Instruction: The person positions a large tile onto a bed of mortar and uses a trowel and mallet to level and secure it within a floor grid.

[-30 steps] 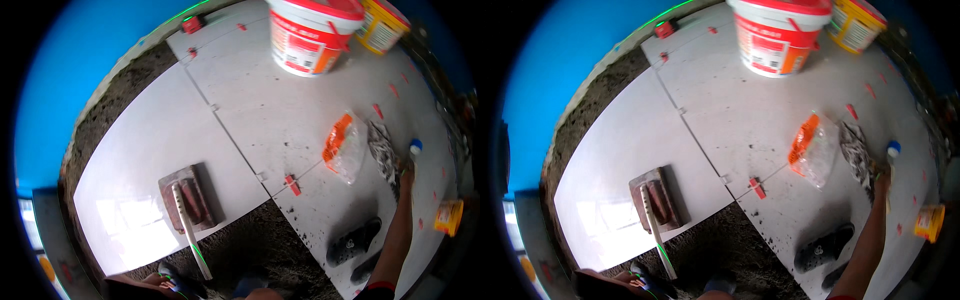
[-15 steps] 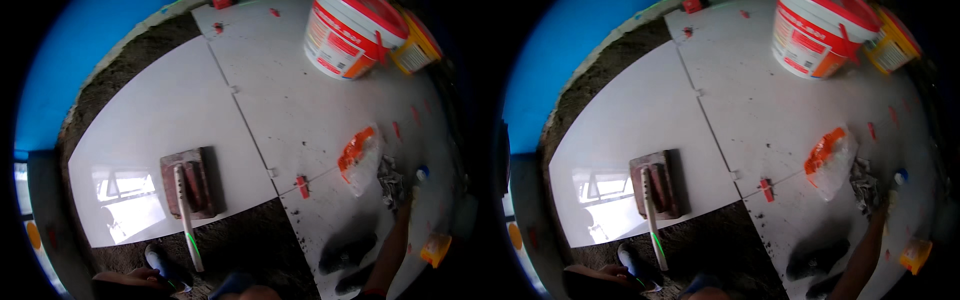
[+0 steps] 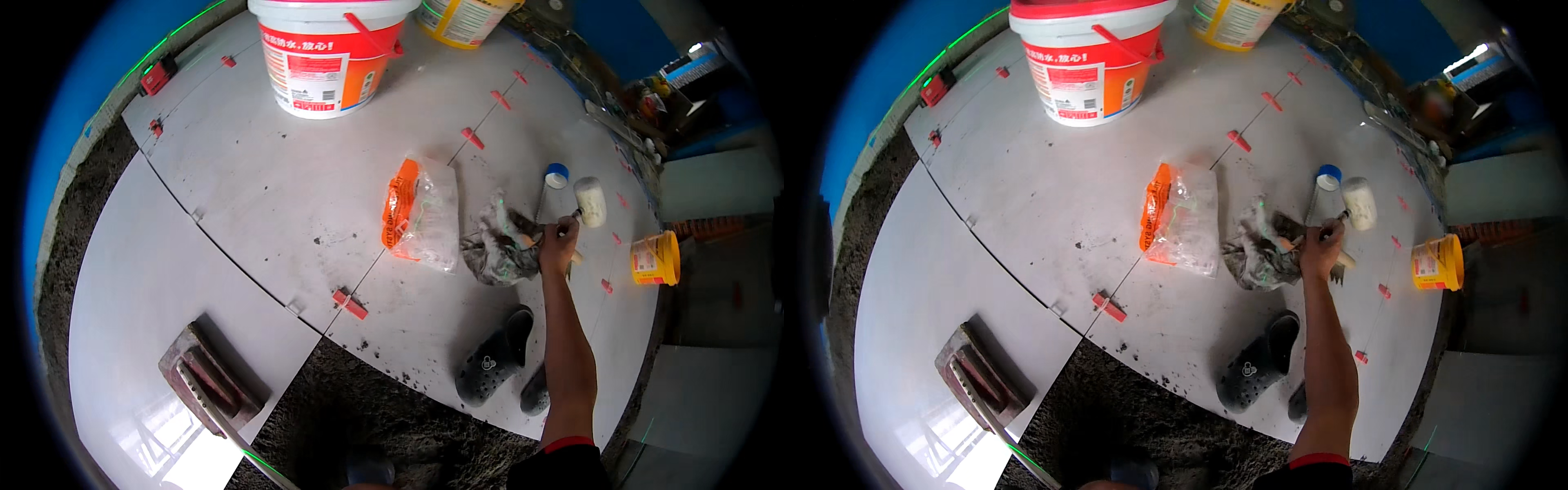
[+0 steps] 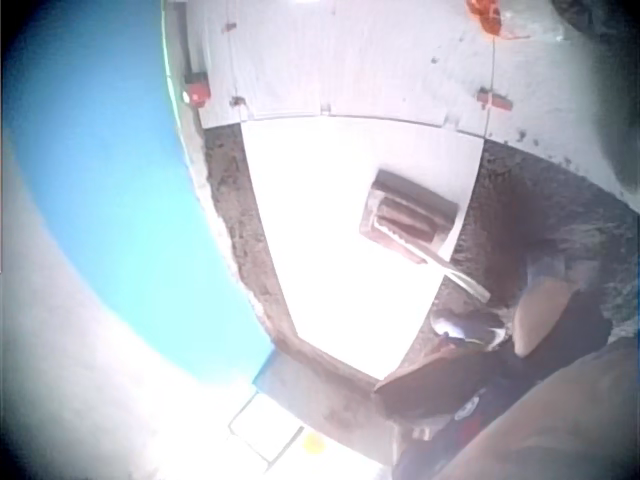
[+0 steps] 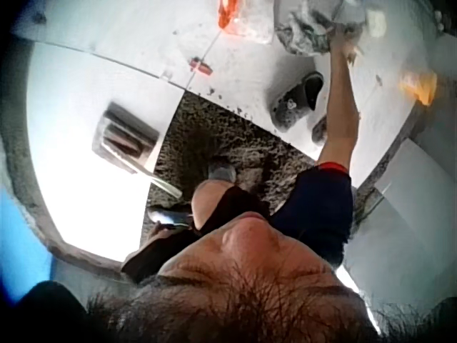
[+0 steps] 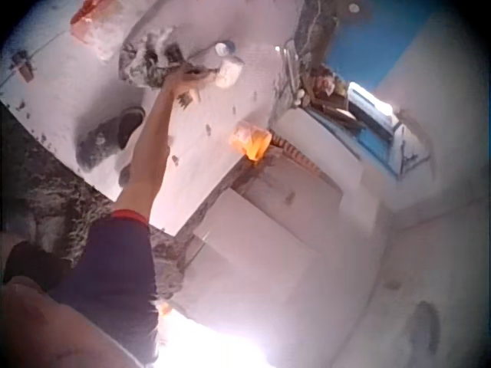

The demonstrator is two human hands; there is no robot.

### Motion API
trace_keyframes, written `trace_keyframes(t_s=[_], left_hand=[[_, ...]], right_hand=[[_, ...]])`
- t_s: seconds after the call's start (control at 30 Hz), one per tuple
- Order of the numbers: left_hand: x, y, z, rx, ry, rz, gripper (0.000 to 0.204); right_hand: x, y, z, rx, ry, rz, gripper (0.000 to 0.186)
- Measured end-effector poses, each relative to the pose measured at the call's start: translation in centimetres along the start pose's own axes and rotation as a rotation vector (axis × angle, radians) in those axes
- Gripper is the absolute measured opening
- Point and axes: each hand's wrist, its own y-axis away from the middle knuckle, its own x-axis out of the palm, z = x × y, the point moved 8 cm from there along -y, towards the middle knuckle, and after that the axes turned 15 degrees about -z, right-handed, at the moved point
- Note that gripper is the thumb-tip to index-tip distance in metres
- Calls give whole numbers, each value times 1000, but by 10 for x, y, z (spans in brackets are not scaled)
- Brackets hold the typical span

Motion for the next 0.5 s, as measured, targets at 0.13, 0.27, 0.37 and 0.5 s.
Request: trace_keyframes(t_s=[0.13, 0.27, 0.37, 0.5], left_hand=[[-2, 0, -7, 40, -1, -20, 61], [1, 4, -14, 44, 10, -34, 60], [7, 11, -21, 36, 26, -38, 59], [13, 28, -8, -19, 71, -60, 57]], right_hand=[[-6, -16, 30, -77, 199, -53, 23], [8, -19, 28, 137, 468, -19, 39], [18, -35, -4, 73, 620, 56, 45], [77, -52, -57, -177, 731, 236, 42]])
